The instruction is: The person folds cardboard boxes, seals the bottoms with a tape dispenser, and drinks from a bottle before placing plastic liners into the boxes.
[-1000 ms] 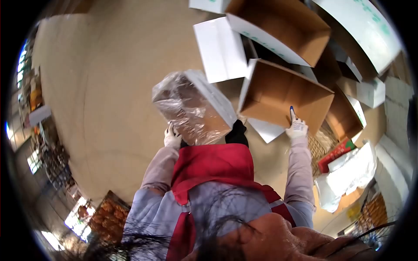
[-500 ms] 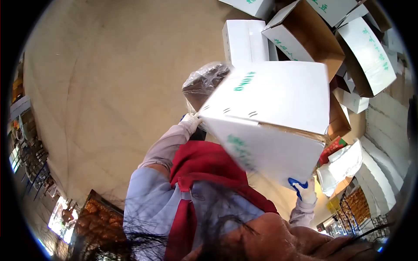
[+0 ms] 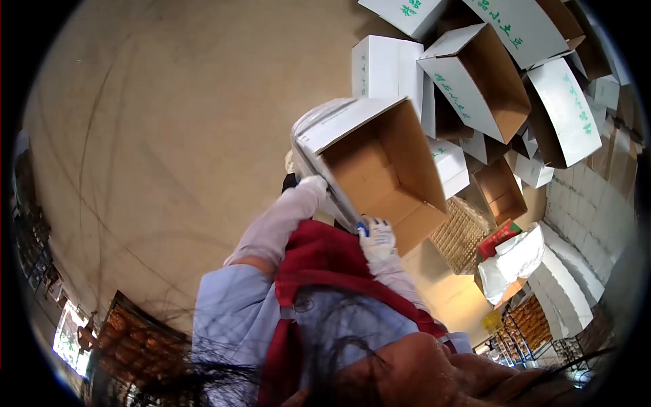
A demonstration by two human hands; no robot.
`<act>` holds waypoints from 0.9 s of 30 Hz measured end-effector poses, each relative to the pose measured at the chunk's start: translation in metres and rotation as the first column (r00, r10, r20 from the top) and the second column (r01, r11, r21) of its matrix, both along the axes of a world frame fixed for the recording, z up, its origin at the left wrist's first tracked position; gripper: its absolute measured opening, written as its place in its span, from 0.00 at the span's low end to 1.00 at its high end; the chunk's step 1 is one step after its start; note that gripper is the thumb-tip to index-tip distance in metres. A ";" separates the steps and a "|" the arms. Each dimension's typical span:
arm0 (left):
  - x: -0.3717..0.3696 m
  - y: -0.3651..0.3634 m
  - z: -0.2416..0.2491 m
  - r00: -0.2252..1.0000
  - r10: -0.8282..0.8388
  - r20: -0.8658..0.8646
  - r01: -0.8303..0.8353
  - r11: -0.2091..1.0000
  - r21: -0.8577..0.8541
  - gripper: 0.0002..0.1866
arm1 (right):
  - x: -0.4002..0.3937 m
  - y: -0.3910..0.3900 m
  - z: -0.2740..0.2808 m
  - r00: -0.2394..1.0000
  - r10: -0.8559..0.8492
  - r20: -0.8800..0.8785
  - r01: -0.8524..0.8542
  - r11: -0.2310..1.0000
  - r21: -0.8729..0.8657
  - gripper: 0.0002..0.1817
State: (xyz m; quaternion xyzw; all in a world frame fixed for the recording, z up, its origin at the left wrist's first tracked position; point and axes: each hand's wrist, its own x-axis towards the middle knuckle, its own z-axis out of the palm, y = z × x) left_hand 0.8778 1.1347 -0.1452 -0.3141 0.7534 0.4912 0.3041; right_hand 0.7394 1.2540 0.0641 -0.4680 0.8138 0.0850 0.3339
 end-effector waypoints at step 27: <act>-0.034 -0.151 0.097 0.970 0.243 0.009 -0.175 0.728 -0.663 0.27 | -0.092 0.093 -0.075 0.638 -0.747 0.190 0.738 0.522 -0.427 0.37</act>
